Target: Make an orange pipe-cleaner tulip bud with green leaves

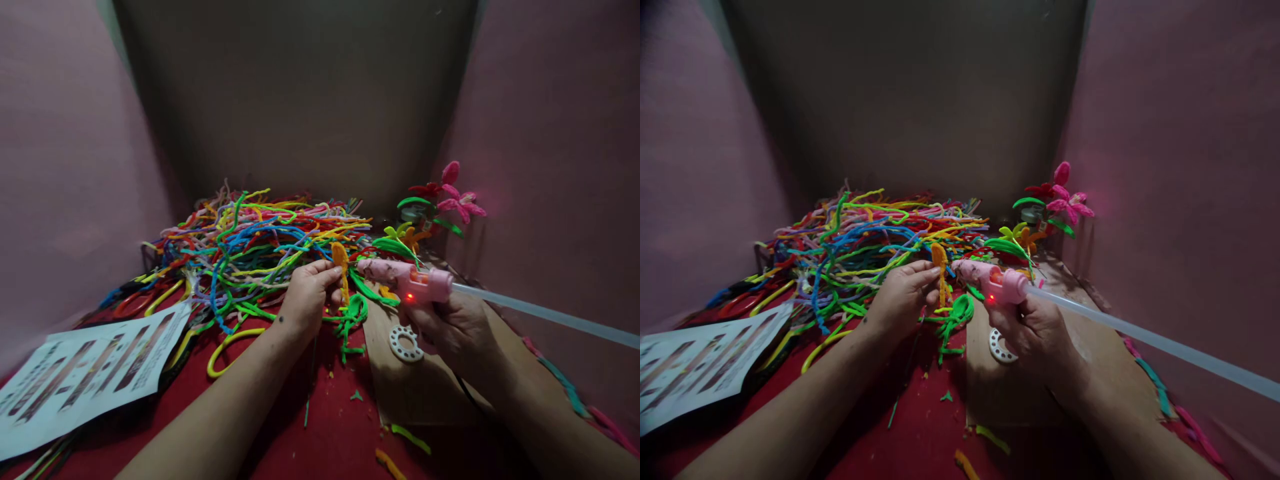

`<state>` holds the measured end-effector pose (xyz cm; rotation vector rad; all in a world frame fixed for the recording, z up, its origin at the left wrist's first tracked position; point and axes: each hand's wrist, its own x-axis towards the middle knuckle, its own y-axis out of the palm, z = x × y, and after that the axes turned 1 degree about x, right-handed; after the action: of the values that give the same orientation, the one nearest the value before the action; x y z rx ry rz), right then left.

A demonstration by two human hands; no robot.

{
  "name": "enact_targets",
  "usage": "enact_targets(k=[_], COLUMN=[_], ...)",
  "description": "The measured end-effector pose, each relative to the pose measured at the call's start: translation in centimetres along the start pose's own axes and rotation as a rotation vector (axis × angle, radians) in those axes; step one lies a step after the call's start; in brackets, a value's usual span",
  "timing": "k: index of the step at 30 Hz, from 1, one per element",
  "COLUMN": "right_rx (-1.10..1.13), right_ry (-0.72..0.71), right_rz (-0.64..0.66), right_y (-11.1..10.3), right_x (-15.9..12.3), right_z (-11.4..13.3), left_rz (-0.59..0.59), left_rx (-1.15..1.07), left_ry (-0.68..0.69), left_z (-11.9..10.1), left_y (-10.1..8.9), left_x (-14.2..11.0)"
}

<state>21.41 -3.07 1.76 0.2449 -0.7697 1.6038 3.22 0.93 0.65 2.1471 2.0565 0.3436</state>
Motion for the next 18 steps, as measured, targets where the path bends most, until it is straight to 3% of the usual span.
enact_targets(k=[9, 18], right_rx=[0.018, 0.009], right_ry=[0.021, -0.020], right_rz=[-0.013, 0.007], right_y=[-0.19, 0.05], right_x=[-0.32, 0.01], right_z=[-0.87, 0.05], left_rz=[0.002, -0.016], left_rx=[0.000, -0.002], left_ry=[-0.003, -0.011], left_z=[0.05, -0.09], left_y=[-0.03, 0.00], left_x=[0.03, -0.08])
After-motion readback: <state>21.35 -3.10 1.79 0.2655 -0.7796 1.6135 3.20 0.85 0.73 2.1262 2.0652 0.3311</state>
